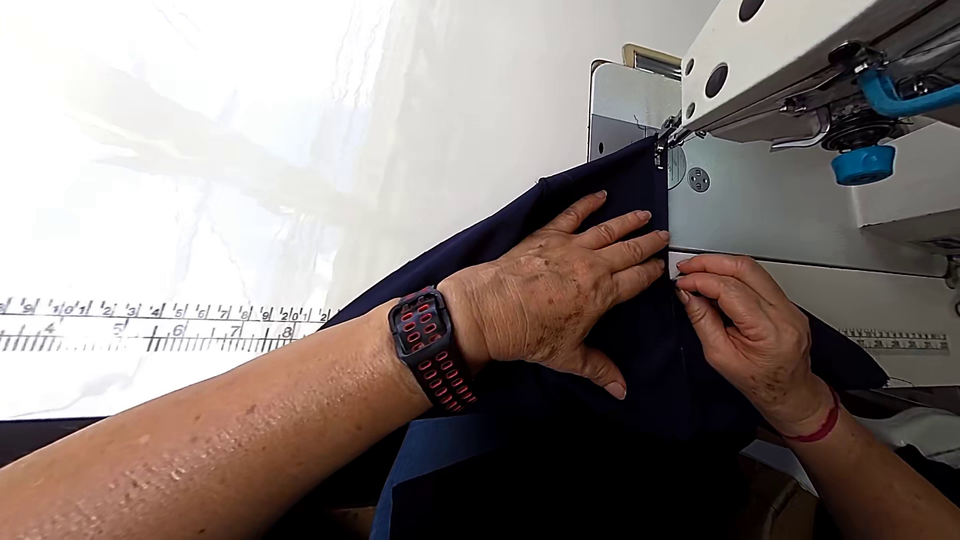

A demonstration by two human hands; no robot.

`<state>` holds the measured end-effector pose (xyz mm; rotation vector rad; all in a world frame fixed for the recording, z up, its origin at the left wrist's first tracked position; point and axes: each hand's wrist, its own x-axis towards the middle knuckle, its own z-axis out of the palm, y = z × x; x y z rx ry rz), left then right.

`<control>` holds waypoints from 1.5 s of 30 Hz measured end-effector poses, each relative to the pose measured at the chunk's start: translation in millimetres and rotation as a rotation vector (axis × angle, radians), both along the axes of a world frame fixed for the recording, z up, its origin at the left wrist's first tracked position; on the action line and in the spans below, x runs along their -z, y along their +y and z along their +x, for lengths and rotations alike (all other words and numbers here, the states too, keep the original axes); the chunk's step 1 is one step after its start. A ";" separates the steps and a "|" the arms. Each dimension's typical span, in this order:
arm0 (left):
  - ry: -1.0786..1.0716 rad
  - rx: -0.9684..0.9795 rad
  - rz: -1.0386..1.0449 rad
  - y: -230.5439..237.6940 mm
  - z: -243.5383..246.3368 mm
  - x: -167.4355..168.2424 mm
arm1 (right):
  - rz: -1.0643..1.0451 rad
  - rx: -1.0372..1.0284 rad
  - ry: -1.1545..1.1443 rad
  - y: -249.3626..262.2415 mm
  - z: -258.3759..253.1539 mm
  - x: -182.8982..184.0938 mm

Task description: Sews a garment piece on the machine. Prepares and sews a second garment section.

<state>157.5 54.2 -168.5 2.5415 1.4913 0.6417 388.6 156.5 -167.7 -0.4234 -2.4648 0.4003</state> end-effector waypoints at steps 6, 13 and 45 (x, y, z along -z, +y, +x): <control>0.005 0.048 -0.010 -0.8 -0.9 -0.2 | 0.017 -0.067 -0.026 6.1 13.0 -2.4; 0.014 0.095 -0.015 -1.9 0.2 -0.2 | 0.091 -0.154 -0.034 9.6 15.8 -1.4; 0.038 -0.026 0.035 -25.4 9.4 1.6 | 0.129 -0.238 -0.067 17.6 17.0 2.6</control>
